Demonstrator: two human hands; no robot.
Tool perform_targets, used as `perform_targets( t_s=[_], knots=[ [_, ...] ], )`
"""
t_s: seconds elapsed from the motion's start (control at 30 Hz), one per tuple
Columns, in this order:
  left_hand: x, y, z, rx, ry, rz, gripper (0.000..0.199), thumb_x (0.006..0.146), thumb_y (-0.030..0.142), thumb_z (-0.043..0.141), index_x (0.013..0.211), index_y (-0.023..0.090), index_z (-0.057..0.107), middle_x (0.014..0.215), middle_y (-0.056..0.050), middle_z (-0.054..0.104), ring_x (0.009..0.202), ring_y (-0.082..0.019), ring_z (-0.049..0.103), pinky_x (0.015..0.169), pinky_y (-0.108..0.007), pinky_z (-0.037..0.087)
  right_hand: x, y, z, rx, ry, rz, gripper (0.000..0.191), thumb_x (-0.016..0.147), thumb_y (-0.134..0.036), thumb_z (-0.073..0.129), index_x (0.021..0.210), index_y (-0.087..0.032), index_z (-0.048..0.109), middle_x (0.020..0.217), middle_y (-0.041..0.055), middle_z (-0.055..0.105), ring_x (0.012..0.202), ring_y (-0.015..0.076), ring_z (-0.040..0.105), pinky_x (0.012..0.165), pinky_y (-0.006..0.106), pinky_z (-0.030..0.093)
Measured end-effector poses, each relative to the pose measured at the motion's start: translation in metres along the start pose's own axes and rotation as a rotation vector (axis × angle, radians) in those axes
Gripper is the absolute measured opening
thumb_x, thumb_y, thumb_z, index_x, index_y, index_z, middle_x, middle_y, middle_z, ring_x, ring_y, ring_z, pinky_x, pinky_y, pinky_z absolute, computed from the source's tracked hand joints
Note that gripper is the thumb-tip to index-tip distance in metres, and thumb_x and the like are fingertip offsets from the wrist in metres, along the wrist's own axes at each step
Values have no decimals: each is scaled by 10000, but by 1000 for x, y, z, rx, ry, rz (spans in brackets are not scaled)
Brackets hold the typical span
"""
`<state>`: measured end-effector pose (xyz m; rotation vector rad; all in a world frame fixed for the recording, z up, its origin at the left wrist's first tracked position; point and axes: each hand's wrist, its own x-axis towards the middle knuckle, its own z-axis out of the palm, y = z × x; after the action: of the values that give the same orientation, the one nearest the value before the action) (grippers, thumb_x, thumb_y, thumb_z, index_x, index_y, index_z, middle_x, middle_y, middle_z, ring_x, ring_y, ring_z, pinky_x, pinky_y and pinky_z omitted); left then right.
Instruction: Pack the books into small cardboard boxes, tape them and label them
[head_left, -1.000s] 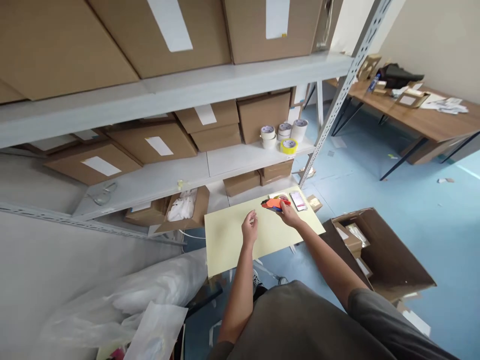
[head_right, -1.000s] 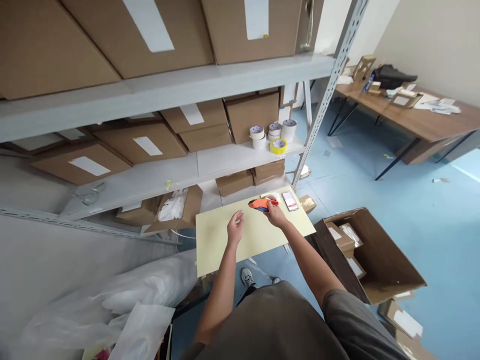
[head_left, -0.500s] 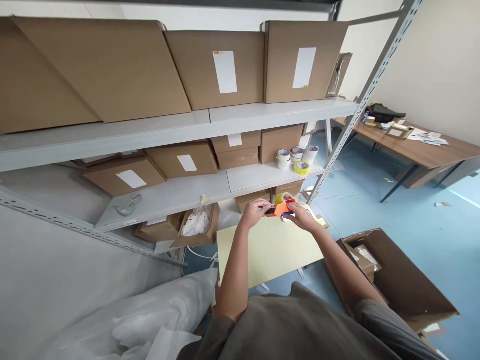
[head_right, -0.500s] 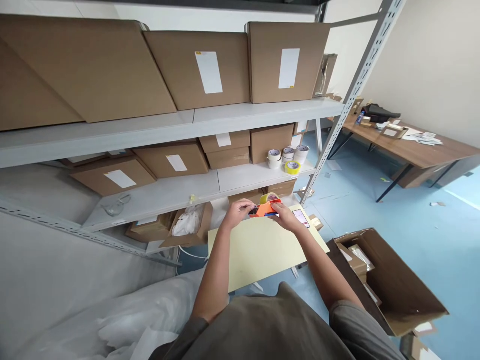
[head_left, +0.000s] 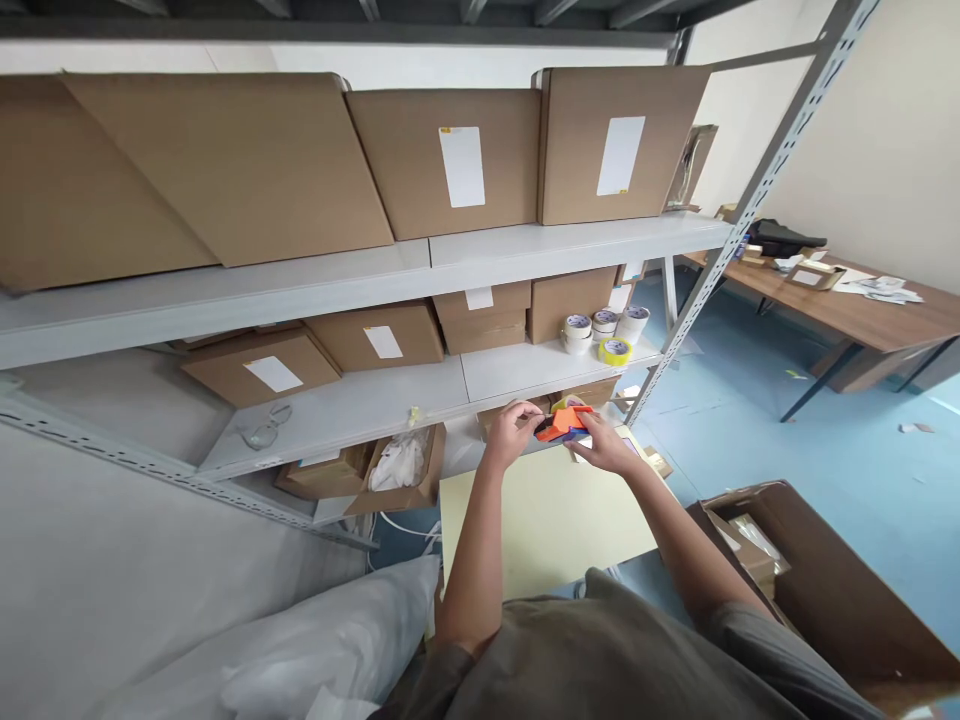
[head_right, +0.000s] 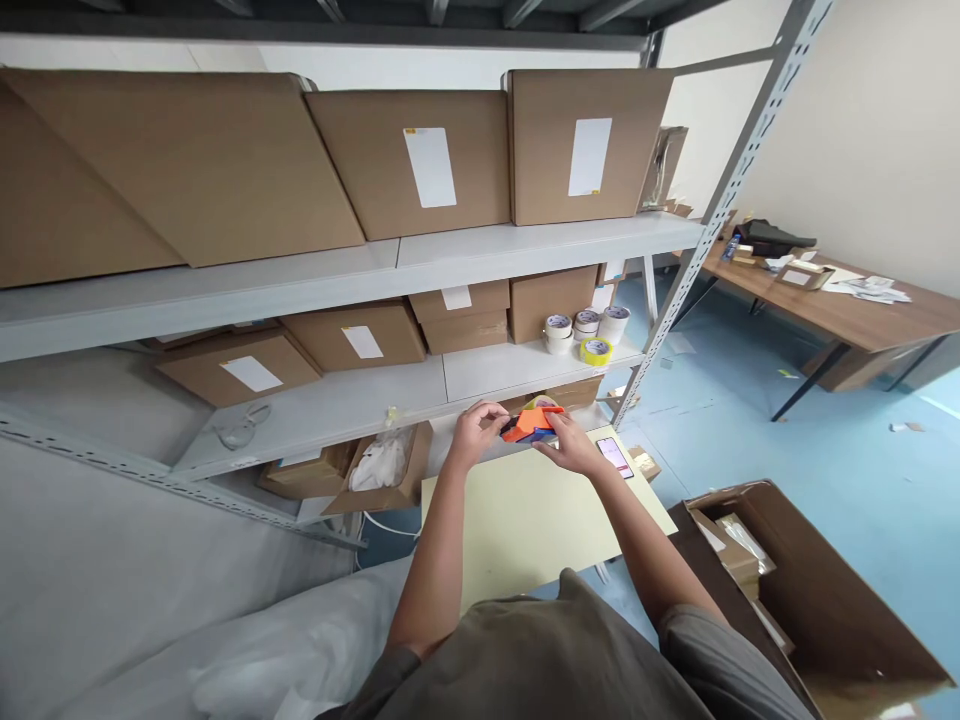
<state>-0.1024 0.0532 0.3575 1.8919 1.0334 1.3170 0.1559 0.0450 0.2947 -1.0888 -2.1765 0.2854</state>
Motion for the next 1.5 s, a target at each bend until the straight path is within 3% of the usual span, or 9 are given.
perform_targets(
  t_s=[0.2,0.37,0.53,0.7,0.8,0.9,1.1,1.23,1.5],
  knots=[
    [12,4,19,129,93,11,168,973,306,665,844,219,729,846,-31,748,809,-178,689,783,-295,540,15,17,-5,43,-13,67,563,970,-631,651,1344,-213,606,1327,200,706,1227,389,671,1016,560,562],
    [22,11,25,236,370,10,251,1028,378,586,878,222,712,894,-55,743,868,-191,692,843,-306,546,24,47,-17,37,-10,96,552,955,-608,678,1346,-223,623,1495,185,630,1232,379,685,1000,519,578],
    [43,15,20,310,305,2,325,1044,479,559,949,243,762,949,-73,759,952,-220,711,928,-357,570,29,78,-18,26,3,168,577,947,-580,680,1391,-219,603,1484,179,638,1231,383,686,1010,514,569],
    [29,7,44,509,495,75,350,1034,494,585,1238,268,756,1424,-146,673,1138,-288,722,1029,-453,583,56,98,5,23,64,147,540,999,-513,619,1407,-166,546,1419,226,647,1247,383,656,1034,536,538],
    [6,-1,59,544,636,28,643,1033,500,581,1600,221,464,1618,-199,495,1165,-305,726,969,-441,616,82,119,20,31,97,92,476,994,-465,644,1351,-159,566,1291,221,694,1201,380,663,1021,541,534],
    [-10,-8,63,533,596,-29,700,1050,477,550,1670,242,326,1616,-198,496,1171,-286,722,915,-412,634,111,143,32,8,94,81,417,964,-415,695,1280,-159,605,1184,195,726,1137,365,674,985,510,540],
    [-20,-17,53,522,584,-167,585,1049,438,543,1602,274,442,1479,-167,616,1112,-246,719,858,-379,640,170,178,53,-178,-99,172,281,910,-263,733,1156,-141,669,1077,164,774,1003,290,705,927,381,510],
    [-23,-21,55,507,588,-250,552,1038,420,554,1570,288,487,1419,-149,648,1083,-230,722,832,-356,644,190,186,69,-257,-229,208,304,881,-193,725,1168,-99,690,1116,209,778,1041,299,722,998,391,471],
    [-38,-24,56,517,461,-354,391,1025,349,543,1391,271,659,1435,-126,655,1188,-252,703,888,-381,646,187,189,79,-144,-30,145,458,818,-224,723,1266,-137,685,1221,224,733,1206,368,615,1124,547,400]
  ],
)
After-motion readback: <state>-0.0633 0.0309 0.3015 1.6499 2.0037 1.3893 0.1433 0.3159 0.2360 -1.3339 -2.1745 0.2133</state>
